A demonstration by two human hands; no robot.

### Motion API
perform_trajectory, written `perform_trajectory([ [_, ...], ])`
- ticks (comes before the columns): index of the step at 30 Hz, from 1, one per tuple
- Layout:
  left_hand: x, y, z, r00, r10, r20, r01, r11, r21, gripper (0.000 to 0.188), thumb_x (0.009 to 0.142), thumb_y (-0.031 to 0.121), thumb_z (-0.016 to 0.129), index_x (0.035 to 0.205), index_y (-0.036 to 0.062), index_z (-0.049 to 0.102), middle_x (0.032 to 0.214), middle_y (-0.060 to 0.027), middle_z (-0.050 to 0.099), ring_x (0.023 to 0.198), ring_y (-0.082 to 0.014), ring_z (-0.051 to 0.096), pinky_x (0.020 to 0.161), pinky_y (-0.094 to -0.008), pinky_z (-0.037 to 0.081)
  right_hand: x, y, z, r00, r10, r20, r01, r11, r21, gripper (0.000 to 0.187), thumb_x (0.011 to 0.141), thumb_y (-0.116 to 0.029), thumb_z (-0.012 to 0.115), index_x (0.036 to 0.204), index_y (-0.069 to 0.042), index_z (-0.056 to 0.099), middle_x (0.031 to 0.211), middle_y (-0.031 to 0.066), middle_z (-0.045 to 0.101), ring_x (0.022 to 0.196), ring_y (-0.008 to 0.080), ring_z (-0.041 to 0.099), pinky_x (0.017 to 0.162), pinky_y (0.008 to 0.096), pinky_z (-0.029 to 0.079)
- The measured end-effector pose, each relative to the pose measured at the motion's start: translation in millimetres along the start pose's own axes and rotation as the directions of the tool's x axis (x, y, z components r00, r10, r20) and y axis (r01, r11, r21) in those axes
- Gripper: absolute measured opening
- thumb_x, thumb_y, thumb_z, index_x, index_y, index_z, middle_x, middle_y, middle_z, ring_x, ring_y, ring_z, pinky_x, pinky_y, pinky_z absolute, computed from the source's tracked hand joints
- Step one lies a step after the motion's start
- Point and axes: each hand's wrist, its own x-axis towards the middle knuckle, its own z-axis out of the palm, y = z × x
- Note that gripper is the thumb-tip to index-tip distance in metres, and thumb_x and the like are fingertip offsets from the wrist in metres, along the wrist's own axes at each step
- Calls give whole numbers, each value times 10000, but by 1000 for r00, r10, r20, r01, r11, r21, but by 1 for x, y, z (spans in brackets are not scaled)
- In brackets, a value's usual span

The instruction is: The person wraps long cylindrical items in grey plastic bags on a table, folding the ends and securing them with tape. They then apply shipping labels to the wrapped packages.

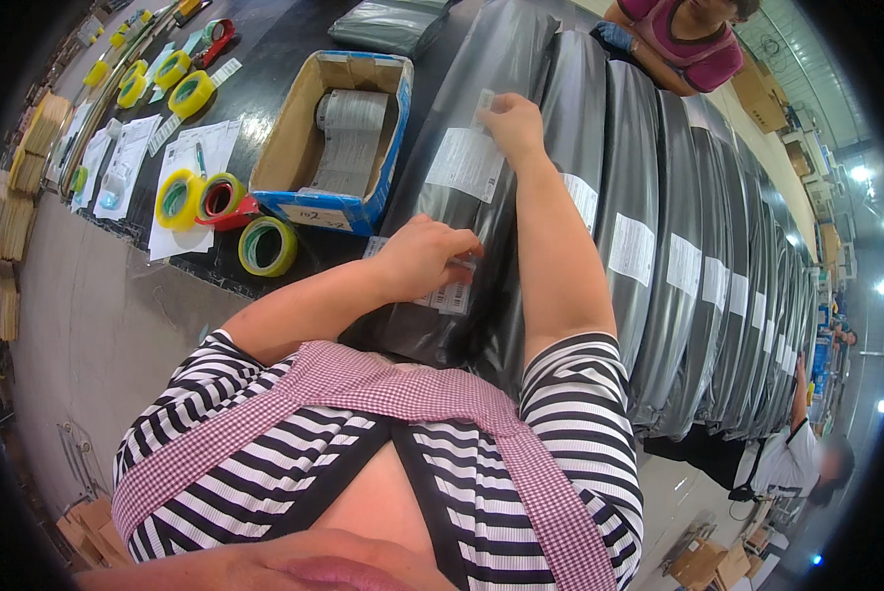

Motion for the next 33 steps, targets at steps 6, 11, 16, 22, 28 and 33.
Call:
perform_trajectory([
  [6, -3, -1, 1, 1000, 15, -11, -15, 1000, 17, 261, 837, 218, 737, 1059, 99, 667, 901, -101, 716, 913, -296, 664, 876, -409, 409, -10, 9, 0, 983, -181, 14, 179, 961, -212, 485, 709, -151, 825, 1129, 22, 656, 1046, 137, 679, 913, 235, 662, 822, 353, 527],
  [11, -2, -1, -2, 1000, 12, 1, -12, 1000, 8, 227, 843, 182, 730, 1045, 90, 683, 913, -111, 717, 907, -306, 659, 884, -410, 414, -15, -16, 7, 909, -332, -251, 205, 882, -424, 733, 656, -222, 872, 1290, -15, 568, 1175, 134, 616, 1116, 283, 618, 945, 376, 506],
  [16, 0, 2, -6, 999, 41, 1, -41, 999, -9, 250, 837, 179, 739, 1060, 89, 669, 906, -121, 713, 919, -319, 659, 881, -416, 438, 25, -27, 0, 930, -164, -328, -24, 865, -501, 781, 680, -297, 859, 1337, -33, 530, 1253, 165, 611, 1153, 330, 598, 980, 419, 496],
  [22, -3, -4, -11, 975, -140, -174, 34, 863, -503, 315, 793, 79, 800, 1063, 58, 640, 968, -62, 678, 909, -175, 644, 832, -303, 513, -43, -33, -32, 989, -77, -128, 87, 994, 72, 313, 857, -217, 715, 1084, -7, 673, 903, 74, 695, 871, 155, 651, 768, 289, 493],
  [28, 7, -13, -36, 932, -170, -319, -139, 647, -750, 344, 790, 68, 822, 1044, 40, 593, 953, -22, 659, 887, -95, 609, 808, -262, 500, -217, -72, -22, 975, -31, 220, -32, 960, 278, 268, 779, -63, 799, 996, -22, 646, 862, 10, 666, 796, 84, 610, 731, 242, 492],
  [33, 18, 3, -35, 969, -60, -241, -134, 692, -710, 369, 782, 117, 840, 1066, 16, 628, 906, -26, 668, 830, -95, 605, 754, -267, 507, -243, -71, -27, 999, -4, 48, -10, 956, 295, 170, 827, 5, 724, 966, -4, 627, 900, 45, 692, 821, 100, 641, 725, 260, 510],
])
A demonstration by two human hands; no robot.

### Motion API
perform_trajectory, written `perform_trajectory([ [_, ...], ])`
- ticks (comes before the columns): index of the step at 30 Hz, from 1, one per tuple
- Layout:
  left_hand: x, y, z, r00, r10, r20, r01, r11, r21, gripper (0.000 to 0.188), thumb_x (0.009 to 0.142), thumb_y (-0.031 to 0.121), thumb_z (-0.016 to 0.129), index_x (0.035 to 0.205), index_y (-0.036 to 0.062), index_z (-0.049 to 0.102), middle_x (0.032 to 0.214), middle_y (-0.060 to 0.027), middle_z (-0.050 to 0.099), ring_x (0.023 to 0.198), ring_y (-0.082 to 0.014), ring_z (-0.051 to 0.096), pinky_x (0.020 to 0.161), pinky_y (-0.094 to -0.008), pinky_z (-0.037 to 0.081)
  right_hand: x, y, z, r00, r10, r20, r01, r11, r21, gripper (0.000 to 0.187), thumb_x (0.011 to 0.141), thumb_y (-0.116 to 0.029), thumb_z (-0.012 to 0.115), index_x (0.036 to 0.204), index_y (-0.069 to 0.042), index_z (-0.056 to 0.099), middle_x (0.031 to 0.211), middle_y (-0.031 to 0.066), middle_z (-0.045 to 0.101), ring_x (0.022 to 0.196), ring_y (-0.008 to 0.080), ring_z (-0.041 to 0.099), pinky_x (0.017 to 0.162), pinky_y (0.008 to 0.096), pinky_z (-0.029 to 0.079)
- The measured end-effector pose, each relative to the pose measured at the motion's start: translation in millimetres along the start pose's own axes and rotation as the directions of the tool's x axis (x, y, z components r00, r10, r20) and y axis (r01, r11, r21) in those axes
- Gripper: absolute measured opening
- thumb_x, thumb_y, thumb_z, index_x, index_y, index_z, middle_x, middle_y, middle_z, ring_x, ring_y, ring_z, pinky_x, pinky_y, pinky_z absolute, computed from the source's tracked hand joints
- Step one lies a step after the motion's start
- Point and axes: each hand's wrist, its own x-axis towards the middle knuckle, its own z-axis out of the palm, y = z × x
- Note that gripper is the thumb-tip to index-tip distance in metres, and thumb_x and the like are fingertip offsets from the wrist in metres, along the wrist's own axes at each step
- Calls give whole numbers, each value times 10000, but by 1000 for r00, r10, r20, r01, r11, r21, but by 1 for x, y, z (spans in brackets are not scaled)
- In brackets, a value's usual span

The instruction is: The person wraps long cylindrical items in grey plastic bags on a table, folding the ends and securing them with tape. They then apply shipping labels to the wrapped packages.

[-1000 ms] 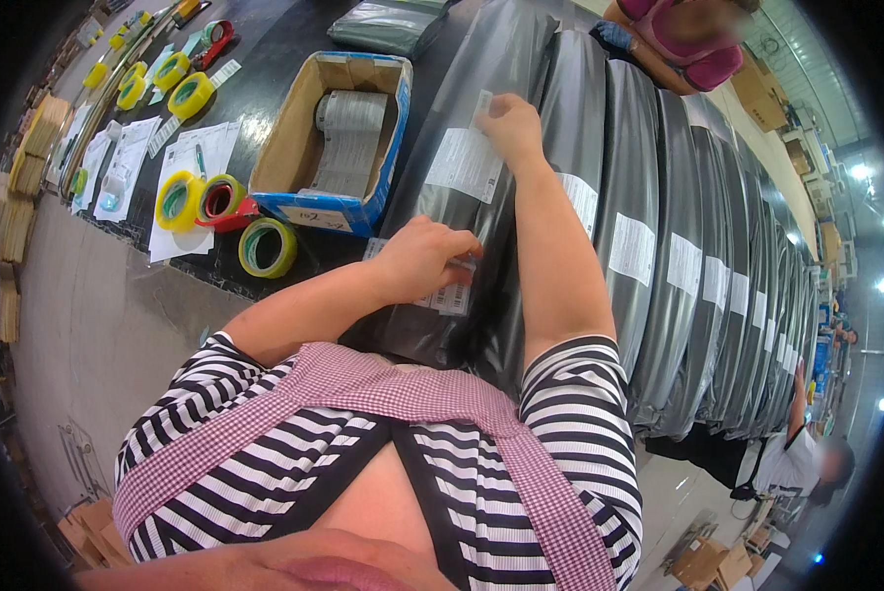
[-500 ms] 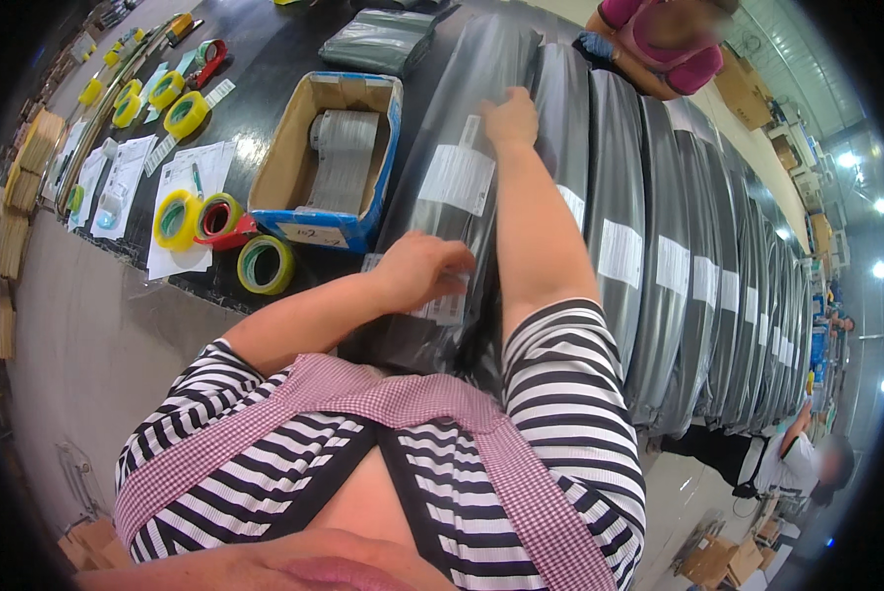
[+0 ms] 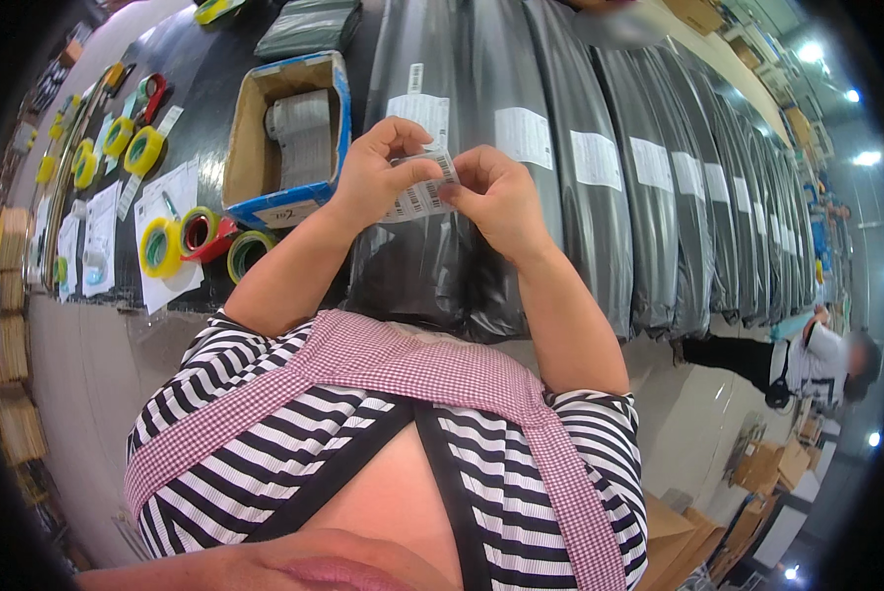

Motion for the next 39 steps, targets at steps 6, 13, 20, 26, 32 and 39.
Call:
perform_trajectory([
  [6, 11, 12, 11, 954, -210, 215, 192, 976, 102, 270, 831, 64, 767, 1070, 4, 659, 936, -44, 695, 820, -114, 631, 732, -294, 516, -19, 1, -18, 988, -97, -123, 70, 976, -207, 200, 879, 9, 655, 1060, 13, 570, 862, 98, 694, 789, 130, 649, 725, 284, 507],
  [13, 24, 5, 40, 998, -52, 44, 12, 771, 637, 328, 838, 318, 761, 846, 11, 643, 728, -138, 669, 681, -292, 639, 641, -358, 492, 9, 20, -77, 971, -88, -221, 13, 947, -322, 122, 872, -102, 686, 936, 0, 707, 850, 78, 711, 800, 132, 642, 749, 300, 500],
  [20, 36, -20, 102, 776, 21, 631, -443, 729, 522, 292, 845, 298, 714, 829, 15, 639, 1213, -145, 664, 1171, -348, 583, 990, -471, 430, 140, 50, -161, 981, 29, -191, -17, 998, 67, 114, 896, -101, 714, 984, -42, 671, 859, -3, 662, 711, 89, 589, 667, 229, 464],
  [26, 25, -36, 115, 735, -204, 647, -393, 650, 651, 197, 873, 244, 665, 855, 48, 665, 1546, -70, 432, 1507, -273, 233, 1189, -609, 168, 183, 71, -159, 986, 85, -143, -101, 989, -106, 159, 850, -76, 747, 993, -49, 682, 816, -14, 660, 668, 56, 556, 554, 208, 404],
  [32, 27, -30, 118, 725, -294, 623, -269, 712, 649, 199, 869, 200, 670, 762, 43, 611, 1578, -62, 383, 1530, -281, 145, 1160, -706, 106, 195, 86, -162, 984, -18, -179, -34, 958, -285, 182, 845, -70, 748, 1008, -21, 684, 825, 4, 672, 689, 77, 580, 589, 229, 443],
  [39, 28, -27, 117, 720, -303, 625, -251, 726, 641, 215, 874, 206, 680, 757, 47, 595, 1584, -59, 372, 1533, -277, 136, 1152, -718, 120, 194, 94, -161, 974, -170, -151, 80, 878, -472, 232, 826, -63, 754, 1032, 11, 678, 875, 49, 701, 752, 126, 631, 719, 276, 518],
])
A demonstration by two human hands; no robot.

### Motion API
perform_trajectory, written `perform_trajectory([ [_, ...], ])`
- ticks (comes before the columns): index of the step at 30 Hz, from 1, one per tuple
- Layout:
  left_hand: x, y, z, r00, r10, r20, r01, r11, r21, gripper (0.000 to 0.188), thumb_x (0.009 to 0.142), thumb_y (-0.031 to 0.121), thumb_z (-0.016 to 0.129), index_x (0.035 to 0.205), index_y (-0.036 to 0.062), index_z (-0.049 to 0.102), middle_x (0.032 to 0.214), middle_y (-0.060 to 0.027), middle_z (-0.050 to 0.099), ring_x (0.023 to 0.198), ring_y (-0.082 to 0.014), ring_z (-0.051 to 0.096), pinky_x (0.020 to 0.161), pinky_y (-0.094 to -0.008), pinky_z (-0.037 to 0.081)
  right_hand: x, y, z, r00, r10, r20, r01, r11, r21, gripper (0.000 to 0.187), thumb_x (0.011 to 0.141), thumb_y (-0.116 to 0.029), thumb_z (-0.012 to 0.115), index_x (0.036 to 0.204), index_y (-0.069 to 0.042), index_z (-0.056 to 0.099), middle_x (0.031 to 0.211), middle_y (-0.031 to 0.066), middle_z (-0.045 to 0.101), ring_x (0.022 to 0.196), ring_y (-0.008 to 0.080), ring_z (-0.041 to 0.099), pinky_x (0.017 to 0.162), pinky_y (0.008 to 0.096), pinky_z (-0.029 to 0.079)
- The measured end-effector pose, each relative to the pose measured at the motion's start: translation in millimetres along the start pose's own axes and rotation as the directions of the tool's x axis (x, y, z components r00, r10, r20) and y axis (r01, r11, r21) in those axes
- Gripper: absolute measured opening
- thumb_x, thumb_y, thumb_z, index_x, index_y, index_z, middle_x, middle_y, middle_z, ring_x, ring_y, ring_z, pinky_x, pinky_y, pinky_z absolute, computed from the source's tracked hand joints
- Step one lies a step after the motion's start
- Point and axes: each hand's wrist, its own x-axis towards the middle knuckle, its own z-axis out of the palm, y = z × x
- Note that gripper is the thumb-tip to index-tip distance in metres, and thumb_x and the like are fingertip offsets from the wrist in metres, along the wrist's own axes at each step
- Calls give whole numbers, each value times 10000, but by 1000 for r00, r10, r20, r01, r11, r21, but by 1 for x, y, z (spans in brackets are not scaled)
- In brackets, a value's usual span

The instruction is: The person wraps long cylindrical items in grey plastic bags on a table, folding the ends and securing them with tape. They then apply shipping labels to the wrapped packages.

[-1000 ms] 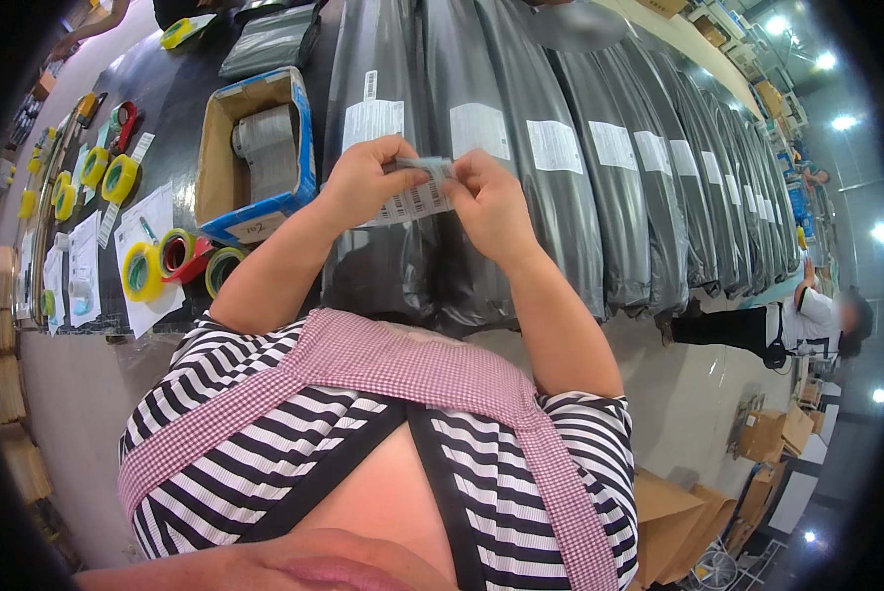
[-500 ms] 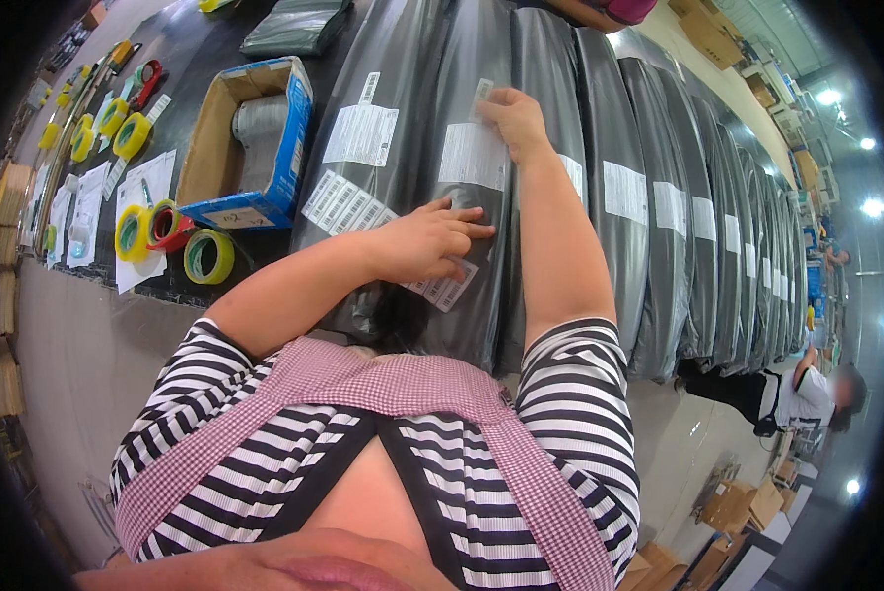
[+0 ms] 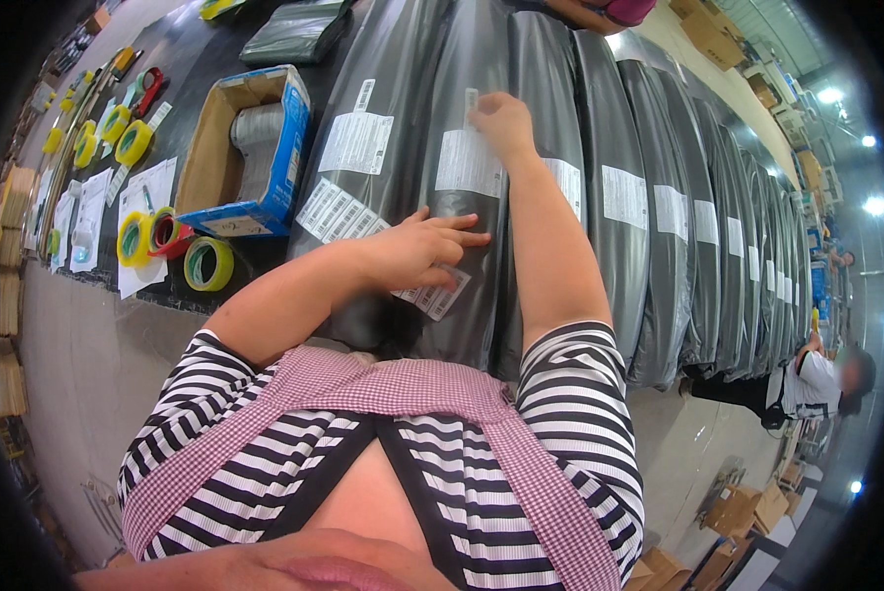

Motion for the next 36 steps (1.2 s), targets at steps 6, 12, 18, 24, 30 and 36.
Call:
perform_trajectory([
  [6, -3, -4, 2, 1000, 15, -6, -15, 1000, 1, 208, 884, 202, 673, 765, 47, 604, 1583, -62, 372, 1532, -283, 133, 1154, -718, 119, -14, -22, -3, 997, -68, 35, 75, 968, -239, 608, 709, -194, 834, 1251, -31, 613, 1165, 152, 663, 1071, 279, 652, 920, 376, 517],
  [12, -1, 3, -1, 1000, 4, 8, -4, 1000, -12, 184, 871, 187, 699, 794, 36, 629, 1579, -67, 378, 1531, -283, 142, 1163, -699, 131, 17, -34, -9, 993, -4, -120, -35, 944, -327, 834, 676, -282, 874, 1380, -46, 495, 1327, 177, 551, 1190, 323, 581, 1007, 399, 483],
  [18, 3, 2, -1, 998, 38, -58, -41, 997, -59, 180, 855, 173, 724, 795, 39, 621, 1521, -85, 461, 1511, -294, 213, 1172, -618, 209, 49, 12, -16, 970, 0, -244, -76, 950, -303, 779, 723, -388, 838, 1335, -8, 543, 1245, 189, 620, 1153, 330, 605, 990, 411, 484],
  [24, -1, 2, -21, 834, -245, -495, 26, 913, -408, 274, 856, 250, 765, 895, 0, 659, 1027, -91, 689, 878, -177, 619, 796, -325, 493, -90, -54, -65, 934, -36, 356, -107, 921, 374, 390, 850, -243, 763, 1145, -22, 636, 959, 34, 664, 899, 126, 604, 810, 286, 496],
  [30, 43, 30, -15, 753, -232, -616, -26, 925, -380, 464, 804, 381, 821, 768, -12, 577, 709, -58, 513, 666, -156, 488, 614, -328, 424, -195, -73, -89, 970, 34, 240, -149, 865, 480, 159, 832, -43, 742, 956, -12, 648, 867, 31, 688, 803, 101, 620, 710, 273, 497],
  [36, 70, 53, -8, 785, -264, -560, 20, 914, -404, 288, 823, 240, 795, 894, -9, 668, 790, -41, 626, 711, -133, 540, 668, -320, 468, -202, -49, -119, 990, 8, 139, -46, 961, 271, 129, 896, -48, 677, 981, 7, 598, 830, 72, 683, 747, 102, 598, 671, 274, 467],
])
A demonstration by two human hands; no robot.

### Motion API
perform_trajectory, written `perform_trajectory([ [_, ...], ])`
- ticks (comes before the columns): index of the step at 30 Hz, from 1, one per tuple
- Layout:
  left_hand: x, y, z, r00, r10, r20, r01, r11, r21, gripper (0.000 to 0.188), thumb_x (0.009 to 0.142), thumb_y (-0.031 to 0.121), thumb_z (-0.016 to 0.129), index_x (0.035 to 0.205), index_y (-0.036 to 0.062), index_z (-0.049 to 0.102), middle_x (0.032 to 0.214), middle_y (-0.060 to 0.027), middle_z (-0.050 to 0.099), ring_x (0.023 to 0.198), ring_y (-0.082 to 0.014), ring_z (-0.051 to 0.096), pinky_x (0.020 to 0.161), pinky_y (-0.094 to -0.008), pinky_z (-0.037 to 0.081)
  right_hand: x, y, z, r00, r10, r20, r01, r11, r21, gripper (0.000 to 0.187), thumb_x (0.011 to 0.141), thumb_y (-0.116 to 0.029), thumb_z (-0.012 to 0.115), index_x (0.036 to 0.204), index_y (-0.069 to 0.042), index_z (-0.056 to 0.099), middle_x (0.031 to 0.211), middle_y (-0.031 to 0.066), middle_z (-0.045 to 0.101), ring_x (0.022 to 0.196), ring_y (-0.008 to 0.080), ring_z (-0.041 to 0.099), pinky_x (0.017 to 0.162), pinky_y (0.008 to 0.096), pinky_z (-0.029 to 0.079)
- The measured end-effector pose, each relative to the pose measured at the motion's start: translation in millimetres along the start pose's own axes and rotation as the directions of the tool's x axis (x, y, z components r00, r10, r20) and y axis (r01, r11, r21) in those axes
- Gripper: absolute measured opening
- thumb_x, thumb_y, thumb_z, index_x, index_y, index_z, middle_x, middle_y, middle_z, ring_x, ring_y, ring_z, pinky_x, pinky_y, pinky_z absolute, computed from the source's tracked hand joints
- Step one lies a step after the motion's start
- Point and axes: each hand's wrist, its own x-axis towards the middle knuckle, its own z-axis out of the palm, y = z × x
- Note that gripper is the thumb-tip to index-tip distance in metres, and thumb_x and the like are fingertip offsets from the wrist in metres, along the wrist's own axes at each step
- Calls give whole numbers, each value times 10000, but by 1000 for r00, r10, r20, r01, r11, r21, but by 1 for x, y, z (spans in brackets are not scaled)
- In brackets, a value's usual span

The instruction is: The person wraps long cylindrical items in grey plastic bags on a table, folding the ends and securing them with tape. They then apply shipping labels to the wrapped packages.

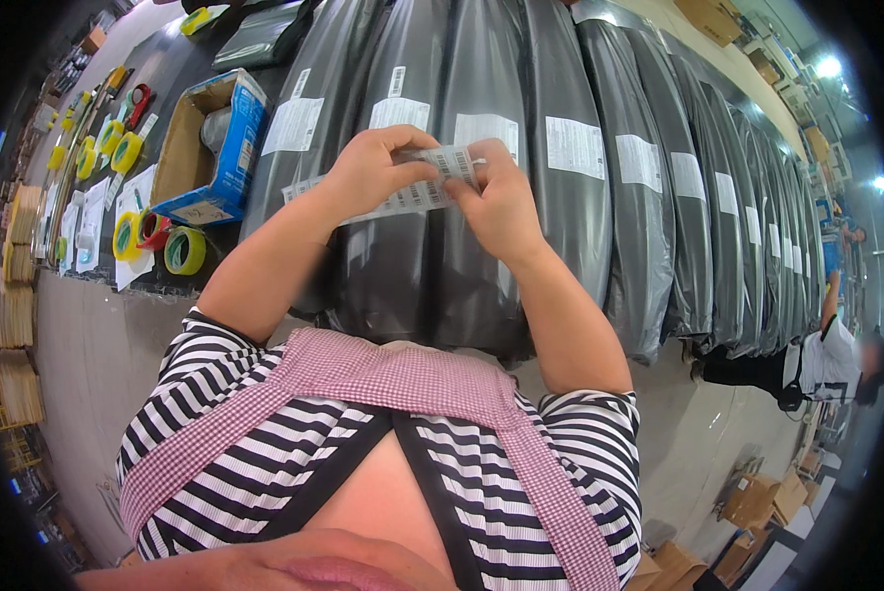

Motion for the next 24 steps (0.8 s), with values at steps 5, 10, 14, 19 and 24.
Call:
perform_trajectory([
  [5, 14, 3, 10, 970, -243, -19, 243, 965, 99, 268, 819, 235, 778, 886, 2, 665, 753, -83, 645, 719, -181, 615, 685, -339, 480, 27, 22, -36, 998, 63, -9, -64, 996, -60, 90, 920, -92, 672, 951, -14, 638, 850, 20, 679, 779, 72, 587, 721, 252, 454],
  [10, 25, -12, 39, 987, -89, 130, 45, 950, 308, 369, 821, 364, 758, 842, 16, 638, 901, -106, 689, 852, -286, 644, 751, -405, 486, 115, 46, -64, 986, 110, -129, -96, 989, 110, 235, 831, -131, 730, 1012, 16, 701, 876, 52, 699, 792, 150, 612, 714, 295, 482],
  [14, 5, -20, 84, 814, 324, 482, -491, 828, 271, 266, 863, 290, 700, 822, 43, 608, 1392, -105, 580, 1393, -342, 394, 1139, -516, 277, 157, 73, -61, 987, 153, -56, -148, 986, 81, 277, 808, -113, 759, 1041, 25, 700, 904, 68, 700, 767, 150, 625, 665, 296, 494],
  [19, -2, -22, 89, 837, 165, 522, -372, 871, 320, 267, 893, 313, 676, 848, 55, 624, 1472, -92, 516, 1493, -313, 253, 1228, -539, 125, 177, 102, -58, 983, 154, -104, -159, 986, -45, 285, 808, -120, 756, 1049, 22, 703, 910, 85, 706, 783, 157, 647, 668, 301, 509],
  [24, -1, -26, 90, 840, 191, 509, -367, 890, 271, 255, 884, 272, 688, 810, 44, 599, 1465, -104, 521, 1487, -338, 259, 1222, -564, 124, 185, 120, -60, 988, 97, -124, -109, 989, -95, 308, 799, -116, 754, 1065, 27, 697, 947, 110, 719, 819, 190, 671, 725, 325, 529],
])
